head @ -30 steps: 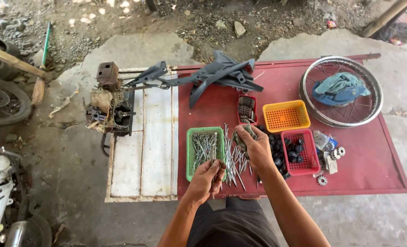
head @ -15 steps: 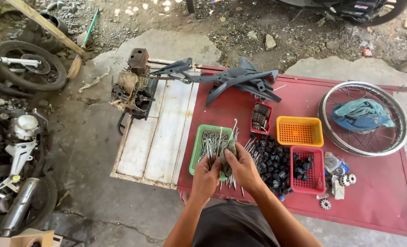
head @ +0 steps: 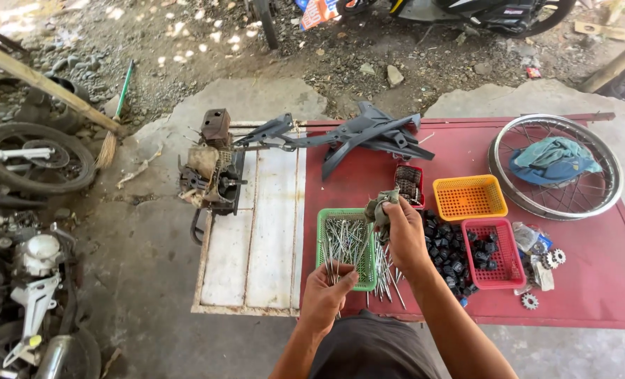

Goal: Sorting and organizing metal wheel spokes into different containers on a workbench.

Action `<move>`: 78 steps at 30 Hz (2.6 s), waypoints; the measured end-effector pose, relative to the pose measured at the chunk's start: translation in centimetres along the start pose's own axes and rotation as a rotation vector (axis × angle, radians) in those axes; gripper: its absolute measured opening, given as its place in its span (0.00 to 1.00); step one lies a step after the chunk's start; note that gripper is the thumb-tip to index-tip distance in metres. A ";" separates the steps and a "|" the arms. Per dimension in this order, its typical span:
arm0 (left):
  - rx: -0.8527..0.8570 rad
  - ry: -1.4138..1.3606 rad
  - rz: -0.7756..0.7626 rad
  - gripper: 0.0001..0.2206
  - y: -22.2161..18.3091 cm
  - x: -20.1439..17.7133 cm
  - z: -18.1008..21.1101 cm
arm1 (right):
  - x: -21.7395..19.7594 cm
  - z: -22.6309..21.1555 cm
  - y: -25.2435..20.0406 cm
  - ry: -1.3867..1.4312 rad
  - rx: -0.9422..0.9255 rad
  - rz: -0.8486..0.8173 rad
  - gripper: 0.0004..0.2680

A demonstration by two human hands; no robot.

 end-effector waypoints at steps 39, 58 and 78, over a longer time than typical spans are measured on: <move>0.072 0.445 0.049 0.06 5.4 3.1 3.1 | 1.0 1.0 -3.0 -0.227 0.184 -0.063 0.05; -0.072 0.509 -0.111 0.19 2.3 -1.3 3.4 | -0.7 1.8 -0.2 0.097 -0.051 0.199 0.06; 0.019 0.427 -0.020 0.17 5.0 4.5 -2.5 | -5.6 -0.6 -2.9 -0.185 0.288 0.095 0.11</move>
Point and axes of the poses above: each hand's wrist, its own y-axis towards the middle knuckle, its own x-axis out of the palm, z = x × y, the point moved 5 cm from there along y, towards the middle knuckle, and after that the axes turned 15 degrees about -z, right-handed, at the moved point
